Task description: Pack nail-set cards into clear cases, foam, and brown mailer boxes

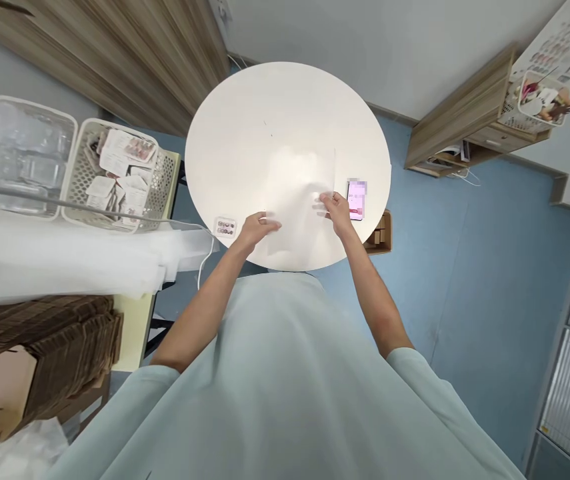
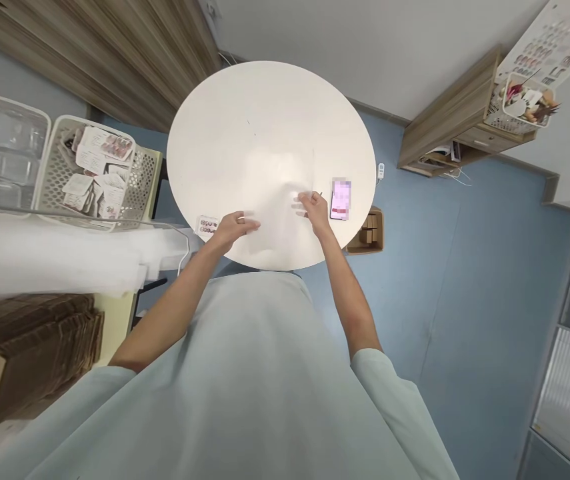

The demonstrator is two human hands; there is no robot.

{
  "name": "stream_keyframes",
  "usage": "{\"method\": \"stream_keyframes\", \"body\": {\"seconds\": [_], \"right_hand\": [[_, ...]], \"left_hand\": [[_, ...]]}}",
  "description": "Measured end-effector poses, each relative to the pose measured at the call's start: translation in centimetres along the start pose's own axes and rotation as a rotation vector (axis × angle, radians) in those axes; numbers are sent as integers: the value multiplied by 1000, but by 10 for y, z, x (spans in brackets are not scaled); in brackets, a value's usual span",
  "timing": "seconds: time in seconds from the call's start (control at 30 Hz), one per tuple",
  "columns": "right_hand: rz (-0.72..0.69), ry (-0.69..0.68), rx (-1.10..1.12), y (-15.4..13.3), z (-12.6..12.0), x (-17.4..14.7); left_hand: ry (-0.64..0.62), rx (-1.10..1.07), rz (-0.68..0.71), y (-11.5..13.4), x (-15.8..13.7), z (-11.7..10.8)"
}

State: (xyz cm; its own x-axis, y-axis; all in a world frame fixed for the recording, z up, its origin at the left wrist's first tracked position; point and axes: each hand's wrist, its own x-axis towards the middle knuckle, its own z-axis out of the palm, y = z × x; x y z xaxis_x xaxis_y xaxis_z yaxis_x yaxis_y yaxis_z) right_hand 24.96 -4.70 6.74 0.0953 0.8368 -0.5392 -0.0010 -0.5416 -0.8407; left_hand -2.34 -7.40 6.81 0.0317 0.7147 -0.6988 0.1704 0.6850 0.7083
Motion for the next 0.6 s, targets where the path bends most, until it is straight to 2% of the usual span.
{"method": "stream_keyframes", "body": {"seconds": [0.13, 0.23, 0.43, 0.6], "right_hand": [[76, 48, 61, 17, 4, 16], [130, 24, 101, 38, 12, 15], [249, -1, 106, 98, 31, -14], [285, 113, 68, 131, 46, -38]], "left_hand": [[35, -108, -41, -19, 11, -4], [73, -181, -36, -26, 22, -7], [144, -199, -20, -30, 49, -13], [159, -57, 14, -34, 70, -22]]}}
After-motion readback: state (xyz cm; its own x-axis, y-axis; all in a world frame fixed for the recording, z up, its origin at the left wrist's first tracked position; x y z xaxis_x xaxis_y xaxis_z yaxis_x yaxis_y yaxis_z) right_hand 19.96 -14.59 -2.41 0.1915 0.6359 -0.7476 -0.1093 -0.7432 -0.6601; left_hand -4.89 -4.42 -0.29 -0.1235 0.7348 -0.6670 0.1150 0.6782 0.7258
